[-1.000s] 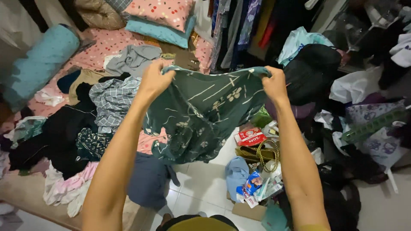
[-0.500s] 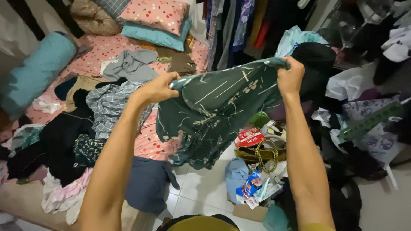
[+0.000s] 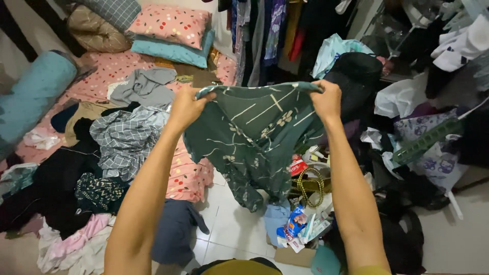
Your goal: Folding various pieces of laundry on a bed
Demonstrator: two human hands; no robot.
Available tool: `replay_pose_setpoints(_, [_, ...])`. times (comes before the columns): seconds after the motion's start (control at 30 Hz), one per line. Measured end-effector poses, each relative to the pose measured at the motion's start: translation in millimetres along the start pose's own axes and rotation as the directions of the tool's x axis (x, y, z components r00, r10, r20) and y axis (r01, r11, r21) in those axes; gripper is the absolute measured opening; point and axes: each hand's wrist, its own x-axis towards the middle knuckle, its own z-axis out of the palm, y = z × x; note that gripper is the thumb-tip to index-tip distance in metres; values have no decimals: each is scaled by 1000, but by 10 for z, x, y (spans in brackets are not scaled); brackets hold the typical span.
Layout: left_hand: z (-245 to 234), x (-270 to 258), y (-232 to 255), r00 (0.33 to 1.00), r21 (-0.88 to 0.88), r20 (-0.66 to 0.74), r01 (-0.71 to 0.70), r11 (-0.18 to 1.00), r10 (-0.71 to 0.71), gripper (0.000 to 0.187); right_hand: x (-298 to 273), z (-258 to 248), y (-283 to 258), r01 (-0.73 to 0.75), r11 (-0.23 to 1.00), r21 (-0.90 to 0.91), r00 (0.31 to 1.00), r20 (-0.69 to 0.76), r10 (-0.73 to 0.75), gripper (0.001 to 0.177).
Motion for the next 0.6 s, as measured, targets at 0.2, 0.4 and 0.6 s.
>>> replay_pose_setpoints(0.2, [-94,6,-155,971,-39,-46,232,972,-233,38,39,147,-287,-38,999,-11,994,100,39,17])
replay_pose_setpoints(0.4, [-348,51,-110,992,-15,-107,-62,998,60,32,177,573,-290,42,995,95,991,124,-54,16])
replay_pose_setpoints(0.6, [-425,124,-260,983,-2,-170,64,998,-63,40,136,1302,-572,-6,981,193,969,245,-42,18])
